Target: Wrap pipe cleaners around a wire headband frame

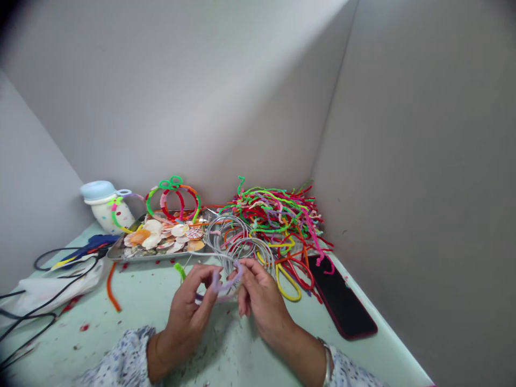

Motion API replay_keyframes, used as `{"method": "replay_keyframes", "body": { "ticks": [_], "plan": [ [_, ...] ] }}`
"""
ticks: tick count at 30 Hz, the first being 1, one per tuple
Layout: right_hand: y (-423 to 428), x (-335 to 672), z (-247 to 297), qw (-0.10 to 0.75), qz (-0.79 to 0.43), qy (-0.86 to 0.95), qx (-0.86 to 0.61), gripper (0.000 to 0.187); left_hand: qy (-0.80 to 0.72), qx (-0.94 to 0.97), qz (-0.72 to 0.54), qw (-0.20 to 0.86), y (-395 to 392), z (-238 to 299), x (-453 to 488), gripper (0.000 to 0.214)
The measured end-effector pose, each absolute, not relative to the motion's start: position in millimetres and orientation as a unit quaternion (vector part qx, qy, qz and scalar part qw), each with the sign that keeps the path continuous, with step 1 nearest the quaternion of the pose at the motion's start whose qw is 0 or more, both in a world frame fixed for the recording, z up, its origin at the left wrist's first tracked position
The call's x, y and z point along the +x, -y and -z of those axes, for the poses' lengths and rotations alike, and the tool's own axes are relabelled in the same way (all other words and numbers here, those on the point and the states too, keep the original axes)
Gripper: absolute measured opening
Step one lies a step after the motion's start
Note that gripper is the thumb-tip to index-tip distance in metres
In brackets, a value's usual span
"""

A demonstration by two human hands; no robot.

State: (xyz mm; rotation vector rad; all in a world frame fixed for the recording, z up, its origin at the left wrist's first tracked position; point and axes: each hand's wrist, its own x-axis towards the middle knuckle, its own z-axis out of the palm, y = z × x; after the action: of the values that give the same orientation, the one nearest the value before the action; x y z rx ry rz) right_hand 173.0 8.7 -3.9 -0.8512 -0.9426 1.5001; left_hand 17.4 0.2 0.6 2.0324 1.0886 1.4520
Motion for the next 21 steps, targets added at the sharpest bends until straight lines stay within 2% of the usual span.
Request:
{"method": "replay_keyframes", "body": {
  "ticks": [2, 7, 16, 21],
  "plan": [
    [-12, 175, 7, 0.556, -0.622, 0.413, -0.364, 0.032, -0.394, 0.735, -0.5, 0.233, 1, -1, 20, 0.015],
    [-17, 181, 17, 0.541, -0.585, 0.456, -0.397, 0.031, -0.393, 0.74, -0.456, 0.299, 1, 5, 25, 0.024],
    [-17, 177, 33, 0.549, -0.589, 0.448, -0.388, 0.029, -0.423, 0.721, -0.46, 0.298, 1, 3, 25, 0.019],
    [-24, 185, 22, 0.599, -0.549, 0.439, -0.383, 0.026, -0.385, 0.742, -0.45, 0.315, 5, -3, 26, 0.015]
  ]
}}
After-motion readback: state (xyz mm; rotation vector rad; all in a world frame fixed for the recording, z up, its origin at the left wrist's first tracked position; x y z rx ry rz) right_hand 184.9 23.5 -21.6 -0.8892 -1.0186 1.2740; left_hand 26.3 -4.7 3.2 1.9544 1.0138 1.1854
